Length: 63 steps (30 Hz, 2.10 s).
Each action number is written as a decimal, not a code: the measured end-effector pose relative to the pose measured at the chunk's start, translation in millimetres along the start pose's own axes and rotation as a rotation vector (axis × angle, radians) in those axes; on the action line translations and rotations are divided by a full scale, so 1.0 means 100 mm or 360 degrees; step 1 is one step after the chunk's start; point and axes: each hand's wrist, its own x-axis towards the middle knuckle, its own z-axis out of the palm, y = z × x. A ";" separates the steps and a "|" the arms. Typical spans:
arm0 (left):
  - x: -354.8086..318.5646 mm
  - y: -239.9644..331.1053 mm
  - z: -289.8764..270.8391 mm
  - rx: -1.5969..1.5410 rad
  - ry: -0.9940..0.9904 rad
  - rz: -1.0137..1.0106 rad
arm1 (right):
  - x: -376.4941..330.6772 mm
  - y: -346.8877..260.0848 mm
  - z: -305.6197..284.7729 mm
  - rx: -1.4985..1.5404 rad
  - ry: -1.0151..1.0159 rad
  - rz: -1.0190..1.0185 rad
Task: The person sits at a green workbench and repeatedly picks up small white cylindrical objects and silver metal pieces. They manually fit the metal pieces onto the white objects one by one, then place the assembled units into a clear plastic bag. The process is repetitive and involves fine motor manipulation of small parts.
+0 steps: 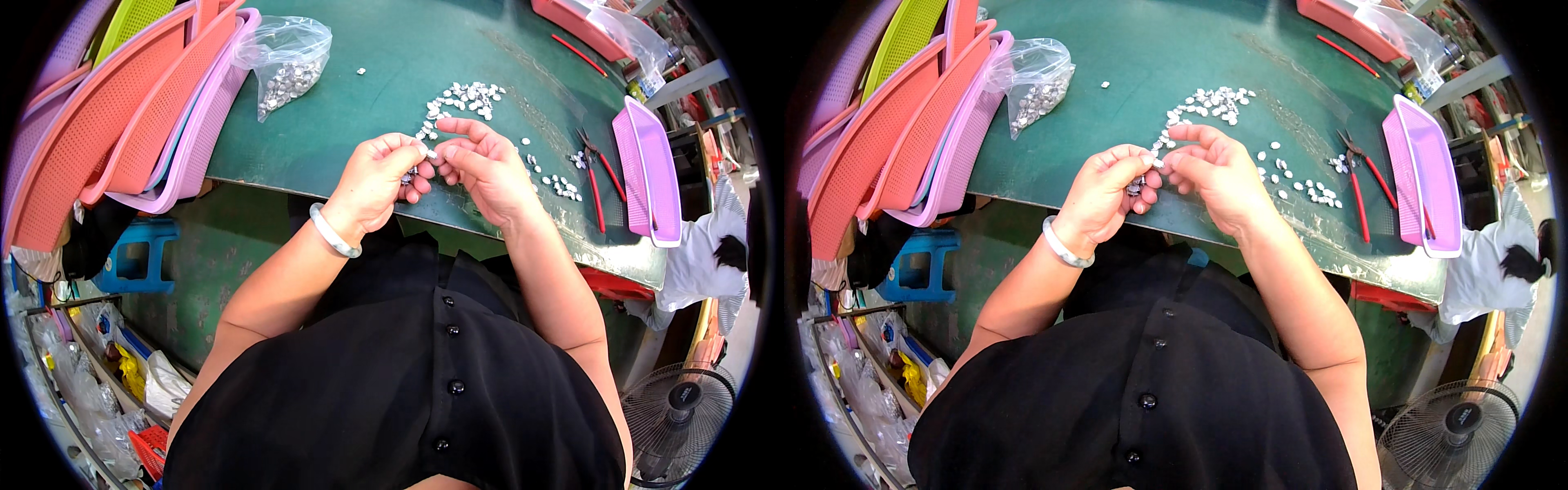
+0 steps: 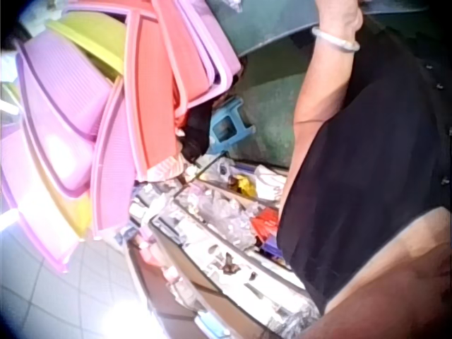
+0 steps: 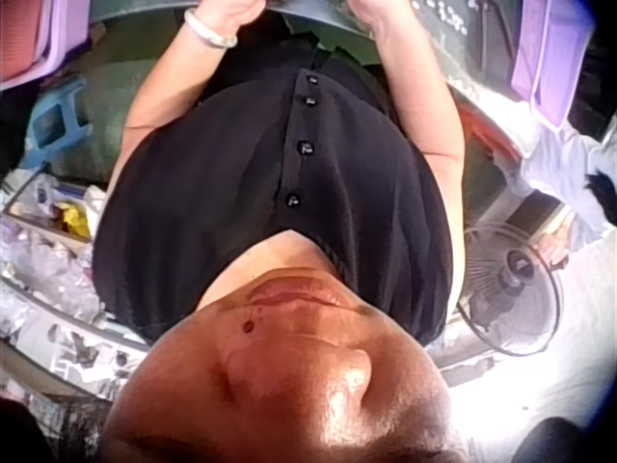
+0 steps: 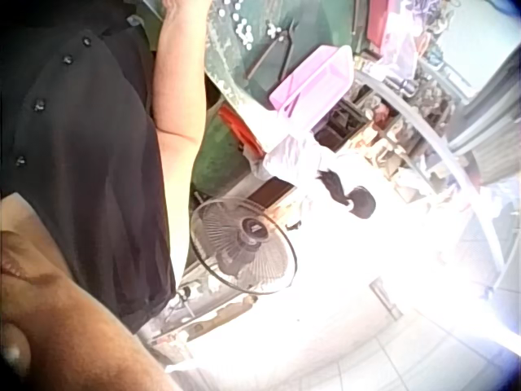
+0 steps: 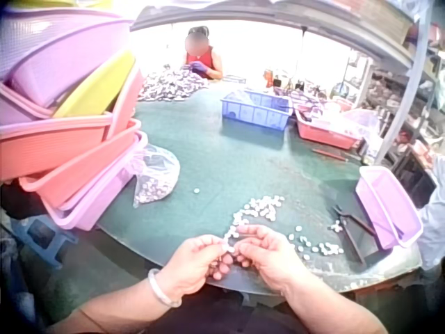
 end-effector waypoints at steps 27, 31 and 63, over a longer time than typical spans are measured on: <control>-0.04 0.11 -0.26 -0.0418 0.0012 0.0075 | 0.00 0.09 0.13 -0.1635 0.0126 -0.0740; -0.05 0.14 -0.29 -0.0345 0.0033 0.0068 | 0.03 0.10 0.23 -0.1909 0.0166 -0.0838; 0.03 0.09 0.06 0.0126 -0.0125 -0.0165 | -0.10 0.00 -0.04 -0.0605 0.0047 -0.0616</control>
